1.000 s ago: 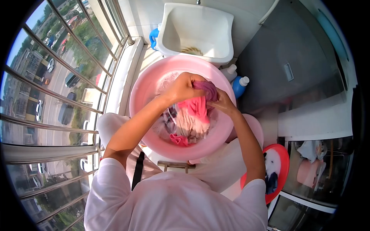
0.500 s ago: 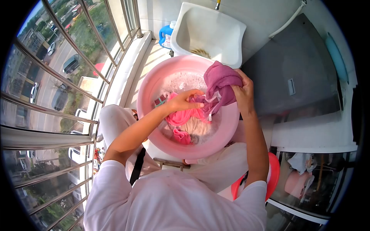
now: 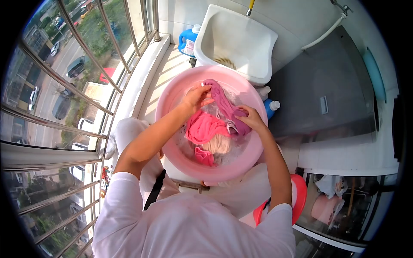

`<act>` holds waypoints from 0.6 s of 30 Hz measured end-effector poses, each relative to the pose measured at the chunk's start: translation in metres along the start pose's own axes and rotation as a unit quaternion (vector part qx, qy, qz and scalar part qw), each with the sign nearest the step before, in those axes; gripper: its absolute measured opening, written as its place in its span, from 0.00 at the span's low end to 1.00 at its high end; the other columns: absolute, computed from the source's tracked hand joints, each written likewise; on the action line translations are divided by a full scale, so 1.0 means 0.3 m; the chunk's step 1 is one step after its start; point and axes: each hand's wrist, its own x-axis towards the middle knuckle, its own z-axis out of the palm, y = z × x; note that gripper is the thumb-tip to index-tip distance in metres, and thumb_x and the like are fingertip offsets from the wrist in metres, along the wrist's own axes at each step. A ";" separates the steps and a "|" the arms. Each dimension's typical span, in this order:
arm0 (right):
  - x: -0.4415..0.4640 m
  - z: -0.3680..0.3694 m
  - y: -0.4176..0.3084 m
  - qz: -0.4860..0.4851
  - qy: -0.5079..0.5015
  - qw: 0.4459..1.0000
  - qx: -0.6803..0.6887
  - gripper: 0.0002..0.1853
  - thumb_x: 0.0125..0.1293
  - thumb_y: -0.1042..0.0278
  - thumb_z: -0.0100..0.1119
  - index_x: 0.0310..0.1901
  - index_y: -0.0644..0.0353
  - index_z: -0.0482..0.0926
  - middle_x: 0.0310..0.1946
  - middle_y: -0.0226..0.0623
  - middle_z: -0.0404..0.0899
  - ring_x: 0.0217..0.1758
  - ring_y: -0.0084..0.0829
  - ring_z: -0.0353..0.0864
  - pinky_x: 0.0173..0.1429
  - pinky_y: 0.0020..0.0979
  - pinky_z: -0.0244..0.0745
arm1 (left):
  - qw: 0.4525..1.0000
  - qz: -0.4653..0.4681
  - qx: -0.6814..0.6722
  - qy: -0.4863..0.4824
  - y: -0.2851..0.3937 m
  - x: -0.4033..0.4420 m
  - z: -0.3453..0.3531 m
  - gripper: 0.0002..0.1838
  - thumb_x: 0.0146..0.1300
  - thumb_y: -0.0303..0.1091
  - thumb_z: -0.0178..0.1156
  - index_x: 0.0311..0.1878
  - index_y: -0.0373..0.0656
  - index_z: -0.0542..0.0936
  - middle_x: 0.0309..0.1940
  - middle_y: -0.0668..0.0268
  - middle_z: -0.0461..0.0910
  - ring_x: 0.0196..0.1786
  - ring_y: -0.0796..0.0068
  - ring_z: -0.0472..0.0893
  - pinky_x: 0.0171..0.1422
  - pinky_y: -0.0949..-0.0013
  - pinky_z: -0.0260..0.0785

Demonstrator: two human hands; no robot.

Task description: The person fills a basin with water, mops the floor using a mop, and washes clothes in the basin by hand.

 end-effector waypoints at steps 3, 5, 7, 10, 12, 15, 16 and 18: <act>0.071 0.059 0.079 0.091 0.059 0.988 0.112 0.17 0.52 0.69 0.64 0.43 0.66 0.76 0.36 0.36 0.78 0.40 0.25 0.76 0.43 0.24 0.71 | 0.997 0.051 -0.001 0.060 -0.120 0.144 -0.118 0.17 0.55 0.31 0.61 0.48 0.46 0.69 0.38 0.65 0.76 0.39 0.73 0.78 0.37 0.72 0.74; 0.147 0.112 0.217 0.122 0.125 0.970 0.168 0.22 0.48 0.60 0.67 0.42 0.67 0.76 0.36 0.42 0.79 0.41 0.31 0.78 0.46 0.28 0.71 | 0.988 0.043 0.042 0.144 -0.158 0.173 -0.155 0.31 0.53 0.32 0.63 0.58 0.47 0.60 0.47 0.59 0.72 0.45 0.70 0.75 0.36 0.69 0.72; 0.177 0.204 0.230 0.039 0.174 0.980 -0.089 0.27 0.44 0.56 0.68 0.44 0.66 0.75 0.37 0.46 0.78 0.42 0.38 0.78 0.48 0.32 0.71 | 0.979 0.053 0.040 0.192 -0.180 0.125 -0.110 0.35 0.53 0.32 0.63 0.62 0.48 0.56 0.50 0.57 0.70 0.47 0.68 0.74 0.38 0.65 0.72; 0.213 0.268 0.206 0.075 0.119 0.958 -0.251 0.33 0.40 0.53 0.70 0.47 0.66 0.72 0.43 0.51 0.76 0.47 0.45 0.76 0.50 0.37 0.70 | 0.983 0.023 0.034 0.181 -0.216 0.108 -0.070 0.43 0.55 0.32 0.62 0.68 0.54 0.46 0.57 0.53 0.64 0.52 0.61 0.71 0.43 0.57 0.72; 0.223 0.261 0.189 0.148 0.075 0.953 -0.255 0.35 0.39 0.54 0.70 0.49 0.65 0.71 0.46 0.52 0.74 0.49 0.46 0.75 0.52 0.38 0.69 | 0.985 0.015 0.027 0.168 -0.230 0.093 -0.037 0.44 0.55 0.32 0.61 0.69 0.56 0.43 0.61 0.53 0.60 0.54 0.60 0.69 0.45 0.55 0.71; 0.220 0.217 0.101 0.098 0.138 0.964 -0.203 0.30 0.42 0.62 0.70 0.49 0.63 0.72 0.46 0.49 0.75 0.52 0.42 0.74 0.53 0.35 0.69 | 0.983 -0.008 0.047 0.180 -0.219 0.098 -0.028 0.45 0.56 0.34 0.61 0.69 0.54 0.41 0.63 0.53 0.57 0.58 0.58 0.66 0.47 0.55 0.70; 0.170 0.210 0.012 0.058 0.143 0.973 -0.172 0.28 0.43 0.64 0.69 0.49 0.63 0.73 0.46 0.48 0.76 0.52 0.41 0.74 0.54 0.34 0.69 | 0.981 -0.024 0.049 0.186 -0.240 0.120 -0.030 0.45 0.57 0.35 0.61 0.69 0.53 0.41 0.64 0.53 0.57 0.59 0.58 0.66 0.48 0.56 0.70; 0.081 0.174 -0.176 -0.022 0.149 0.982 -0.109 0.25 0.46 0.68 0.67 0.48 0.63 0.74 0.46 0.47 0.76 0.52 0.40 0.74 0.55 0.33 0.68 | 0.989 0.024 0.041 0.140 -0.309 0.178 -0.043 0.41 0.59 0.39 0.58 0.68 0.47 0.45 0.60 0.51 0.62 0.57 0.59 0.68 0.50 0.58 0.68</act>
